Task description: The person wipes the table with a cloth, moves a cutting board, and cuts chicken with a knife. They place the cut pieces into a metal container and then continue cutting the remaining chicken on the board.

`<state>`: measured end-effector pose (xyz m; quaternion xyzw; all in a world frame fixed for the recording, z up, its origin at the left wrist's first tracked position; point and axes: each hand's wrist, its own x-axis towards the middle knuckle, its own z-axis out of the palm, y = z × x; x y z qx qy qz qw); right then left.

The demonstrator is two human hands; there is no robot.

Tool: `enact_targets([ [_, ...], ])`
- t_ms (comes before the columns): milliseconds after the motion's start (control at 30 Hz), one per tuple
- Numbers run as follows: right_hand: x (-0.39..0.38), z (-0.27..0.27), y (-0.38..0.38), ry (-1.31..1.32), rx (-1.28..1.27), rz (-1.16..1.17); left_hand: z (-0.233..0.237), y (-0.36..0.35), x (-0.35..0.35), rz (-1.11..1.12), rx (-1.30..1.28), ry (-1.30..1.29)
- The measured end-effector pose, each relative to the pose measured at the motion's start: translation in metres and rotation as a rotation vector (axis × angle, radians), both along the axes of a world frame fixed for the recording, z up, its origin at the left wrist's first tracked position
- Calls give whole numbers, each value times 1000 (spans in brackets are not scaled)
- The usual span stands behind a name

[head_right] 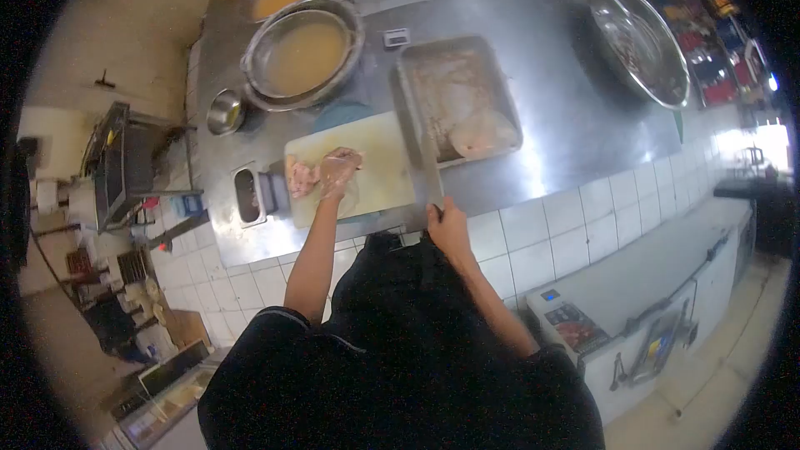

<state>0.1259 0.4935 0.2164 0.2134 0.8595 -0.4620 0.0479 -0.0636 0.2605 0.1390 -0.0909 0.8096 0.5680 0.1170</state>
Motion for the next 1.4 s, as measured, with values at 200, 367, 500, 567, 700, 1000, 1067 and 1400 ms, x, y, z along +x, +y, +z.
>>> enact_targets([
  [200,-10,-2,-21,-41,-113,22,92,-110,20,210,174,234],
  [367,-22,-4,-55,1,65,94,104,-222,11,340,-365,663],
  [500,-35,7,-80,-82,27,159,90,-251,8,324,-694,713],
  [567,-34,5,-90,-70,37,158,65,-270,12,141,-870,437],
  [700,-35,30,-100,-132,-7,124,70,-266,16,120,-709,326],
  [1000,-10,-2,-90,28,-29,2,38,-182,-31,-140,-911,410],
  [1067,-10,17,-92,0,-21,16,27,-175,-41,-209,-1003,271],
  [1400,13,-5,-74,53,51,-86,20,-173,-56,-334,-1039,137],
])
